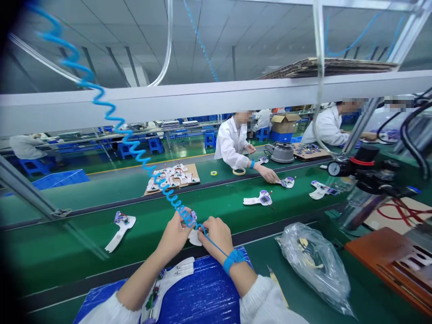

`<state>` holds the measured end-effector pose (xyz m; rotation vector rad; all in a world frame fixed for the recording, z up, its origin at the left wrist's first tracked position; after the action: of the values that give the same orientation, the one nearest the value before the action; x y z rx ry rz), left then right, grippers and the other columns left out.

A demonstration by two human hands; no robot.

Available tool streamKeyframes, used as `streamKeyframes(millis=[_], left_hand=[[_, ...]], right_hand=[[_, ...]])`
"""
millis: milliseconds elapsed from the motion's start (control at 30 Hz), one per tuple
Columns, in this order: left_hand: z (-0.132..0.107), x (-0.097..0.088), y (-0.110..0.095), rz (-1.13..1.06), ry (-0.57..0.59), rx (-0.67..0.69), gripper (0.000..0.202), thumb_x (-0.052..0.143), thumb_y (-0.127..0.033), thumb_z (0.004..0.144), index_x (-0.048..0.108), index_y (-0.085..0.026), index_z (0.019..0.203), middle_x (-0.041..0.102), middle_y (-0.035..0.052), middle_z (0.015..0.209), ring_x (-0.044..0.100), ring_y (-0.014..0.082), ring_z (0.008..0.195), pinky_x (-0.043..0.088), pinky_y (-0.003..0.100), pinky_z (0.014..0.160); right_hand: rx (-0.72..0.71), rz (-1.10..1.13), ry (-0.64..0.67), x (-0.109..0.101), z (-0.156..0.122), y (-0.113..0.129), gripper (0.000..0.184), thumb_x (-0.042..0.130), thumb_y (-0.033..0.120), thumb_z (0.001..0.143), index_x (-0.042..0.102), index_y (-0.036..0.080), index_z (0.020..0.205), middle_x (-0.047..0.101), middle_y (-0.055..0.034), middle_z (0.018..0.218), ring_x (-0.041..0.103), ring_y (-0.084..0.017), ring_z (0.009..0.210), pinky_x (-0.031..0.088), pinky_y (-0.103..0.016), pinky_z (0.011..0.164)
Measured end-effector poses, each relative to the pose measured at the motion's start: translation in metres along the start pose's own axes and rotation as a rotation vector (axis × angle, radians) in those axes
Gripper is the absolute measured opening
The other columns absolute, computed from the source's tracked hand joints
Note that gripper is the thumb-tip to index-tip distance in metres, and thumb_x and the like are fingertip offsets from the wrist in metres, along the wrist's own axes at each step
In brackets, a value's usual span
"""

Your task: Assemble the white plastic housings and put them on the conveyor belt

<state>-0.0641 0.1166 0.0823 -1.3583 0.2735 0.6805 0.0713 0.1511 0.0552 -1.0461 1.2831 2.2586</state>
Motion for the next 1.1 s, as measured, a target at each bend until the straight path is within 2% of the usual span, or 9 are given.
streamKeyframes(millis=[67,167,267,400,533,667,767,900,1100], left_hand=[[-0.021,0.009,-0.016,-0.161,-0.011,0.029,0.028,0.052,-0.027,0.086,0.045,-0.020,0.113,0.065,0.0099,0.109,0.064,0.0190,0.097,0.050,0.029,0.079],[-0.060,0.039,-0.026,-0.444,-0.025,-0.020,0.037,0.058,-0.037,0.085,0.048,-0.019,0.116,0.064,0.0130,0.114,0.063,0.0222,0.103,0.050,0.032,0.084],[-0.099,0.077,-0.011,-0.615,-0.105,-0.164,0.049,0.061,-0.048,0.083,0.050,-0.020,0.121,0.061,0.0135,0.122,0.059,0.0239,0.113,0.047,0.033,0.092],[-0.130,0.112,0.021,-0.667,-0.210,-0.382,0.067,0.063,-0.064,0.073,0.055,-0.018,0.122,0.059,0.0131,0.127,0.056,0.0271,0.116,0.047,0.035,0.093],[-0.132,0.115,0.030,-0.700,-0.185,-0.427,0.078,0.066,-0.070,0.067,0.058,-0.015,0.122,0.064,0.0134,0.116,0.062,0.0256,0.098,0.051,0.031,0.076],[-0.130,0.110,0.028,-0.741,-0.177,-0.430,0.074,0.069,-0.066,0.067,0.060,-0.016,0.120,0.066,0.0126,0.111,0.064,0.0236,0.091,0.052,0.029,0.068],[-0.131,0.110,0.024,-0.709,-0.166,-0.380,0.067,0.067,-0.064,0.071,0.063,-0.017,0.118,0.066,0.0125,0.115,0.064,0.0247,0.096,0.053,0.030,0.071],[-0.133,0.113,0.020,-0.618,-0.090,-0.327,0.061,0.062,-0.063,0.076,0.064,-0.019,0.118,0.064,0.0119,0.121,0.062,0.0267,0.105,0.053,0.035,0.083],[-0.138,0.117,0.014,-0.595,-0.012,-0.282,0.055,0.057,-0.058,0.083,0.061,-0.021,0.124,0.060,0.0108,0.129,0.058,0.0264,0.113,0.047,0.040,0.097]], right_hand=[[-0.074,0.053,0.008,-0.024,-0.023,0.000,0.007,0.064,0.018,0.078,0.068,0.023,0.074,0.064,-0.0013,0.081,0.057,-0.018,0.081,0.038,-0.029,0.074],[-0.138,0.203,0.050,-0.055,-0.067,-0.009,0.013,0.063,0.009,0.073,0.065,0.022,0.075,0.065,0.0006,0.081,0.058,-0.017,0.081,0.040,-0.029,0.078],[-0.095,0.332,0.074,-0.067,-0.108,-0.022,0.019,0.059,0.003,0.070,0.062,0.021,0.074,0.065,0.0008,0.080,0.059,-0.017,0.081,0.042,-0.028,0.078],[-0.007,0.328,0.114,-0.060,-0.134,-0.027,0.018,0.058,0.003,0.072,0.063,0.021,0.074,0.067,0.0008,0.077,0.060,-0.017,0.078,0.042,-0.031,0.083],[-0.007,0.346,0.215,-0.052,-0.137,-0.016,0.010,0.062,0.017,0.083,0.071,0.023,0.084,0.069,0.0007,0.080,0.061,-0.016,0.078,0.042,-0.029,0.079],[-0.020,0.405,0.253,-0.047,-0.137,-0.014,0.015,0.062,0.027,0.088,0.073,0.023,0.078,0.068,0.0005,0.076,0.060,-0.016,0.075,0.041,-0.028,0.073],[0.051,0.437,0.145,-0.047,-0.136,-0.024,0.018,0.060,0.027,0.089,0.069,0.022,0.074,0.066,0.0004,0.074,0.059,-0.016,0.074,0.041,-0.029,0.075],[0.098,0.270,-0.044,-0.057,-0.136,-0.034,0.021,0.054,0.028,0.092,0.063,0.022,0.074,0.067,-0.0025,0.080,0.056,-0.021,0.083,0.038,-0.035,0.081],[0.079,0.243,0.018,-0.059,-0.136,-0.031,0.022,0.049,0.030,0.096,0.063,0.023,0.081,0.063,-0.0019,0.078,0.052,-0.021,0.083,0.036,-0.034,0.076]])
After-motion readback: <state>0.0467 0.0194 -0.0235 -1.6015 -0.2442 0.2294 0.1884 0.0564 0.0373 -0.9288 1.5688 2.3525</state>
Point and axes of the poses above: each hand's wrist, its own z-axis towards the middle knuckle, its own x-axis out of the palm, y = z × x, the point moved 6 cm from there along z, towards the middle knuckle
